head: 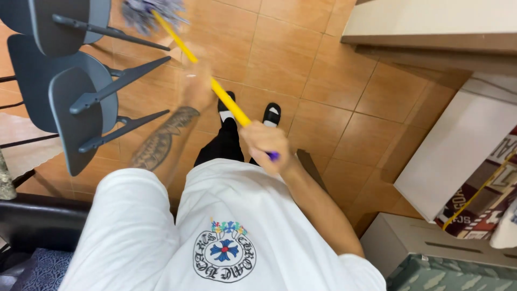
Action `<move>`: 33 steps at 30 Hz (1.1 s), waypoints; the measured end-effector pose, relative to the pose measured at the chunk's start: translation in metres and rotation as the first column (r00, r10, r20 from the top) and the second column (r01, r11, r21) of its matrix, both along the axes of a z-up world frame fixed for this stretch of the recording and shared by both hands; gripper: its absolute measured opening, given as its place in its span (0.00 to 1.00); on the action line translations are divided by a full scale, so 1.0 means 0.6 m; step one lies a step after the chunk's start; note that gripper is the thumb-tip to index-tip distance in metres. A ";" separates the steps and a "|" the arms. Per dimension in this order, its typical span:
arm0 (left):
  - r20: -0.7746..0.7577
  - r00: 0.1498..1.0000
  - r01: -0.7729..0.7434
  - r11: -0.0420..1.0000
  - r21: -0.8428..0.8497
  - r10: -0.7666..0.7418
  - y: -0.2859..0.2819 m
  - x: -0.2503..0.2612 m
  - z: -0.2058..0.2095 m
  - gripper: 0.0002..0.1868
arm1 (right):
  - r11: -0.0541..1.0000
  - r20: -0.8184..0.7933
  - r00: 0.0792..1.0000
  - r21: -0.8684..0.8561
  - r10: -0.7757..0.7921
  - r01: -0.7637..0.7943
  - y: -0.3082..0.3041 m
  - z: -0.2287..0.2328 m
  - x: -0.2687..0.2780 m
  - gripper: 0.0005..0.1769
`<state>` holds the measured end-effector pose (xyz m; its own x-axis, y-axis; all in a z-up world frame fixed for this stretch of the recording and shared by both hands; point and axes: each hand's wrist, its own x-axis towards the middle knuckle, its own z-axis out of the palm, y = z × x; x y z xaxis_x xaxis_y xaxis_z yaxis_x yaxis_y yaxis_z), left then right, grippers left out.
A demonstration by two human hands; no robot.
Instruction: The person mops a tiled floor using a yellow-handled mop with a gray head. They move around furniture, including chairs and a sofa, and clean near a table and a microwave.
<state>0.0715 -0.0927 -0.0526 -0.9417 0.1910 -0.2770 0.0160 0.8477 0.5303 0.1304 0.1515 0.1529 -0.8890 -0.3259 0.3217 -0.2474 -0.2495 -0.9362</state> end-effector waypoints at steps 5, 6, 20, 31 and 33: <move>-0.075 0.997 -0.021 0.994 -0.106 0.013 -0.023 0.061 -0.079 0.33 | 0.998 0.061 0.998 0.045 0.036 -0.038 0.005 -0.040 0.045 0.10; -0.218 0.974 0.051 0.996 -0.070 -0.066 -0.010 0.077 -0.067 0.25 | 0.998 0.065 0.997 0.045 0.048 -0.051 0.017 -0.034 0.064 0.09; -0.224 0.687 0.619 0.395 0.679 -0.691 0.624 0.386 0.111 0.16 | 0.834 0.038 0.976 0.526 -0.216 0.164 0.299 0.313 0.348 0.14; -0.192 0.656 0.625 0.384 0.679 -0.729 0.402 0.497 0.092 0.14 | 0.832 -0.061 0.994 0.544 -0.093 0.111 0.056 0.254 0.487 0.17; -0.283 0.662 0.678 0.395 0.619 -0.694 0.343 0.524 0.106 0.16 | 0.871 -0.004 0.959 0.417 -0.283 0.259 0.008 0.308 0.509 0.16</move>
<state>0.3857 0.1131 0.0112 -0.4061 0.8956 0.1815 0.4171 0.0050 0.9088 0.4356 0.1562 0.3377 -0.9739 -0.1612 0.1599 -0.1944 0.2276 -0.9542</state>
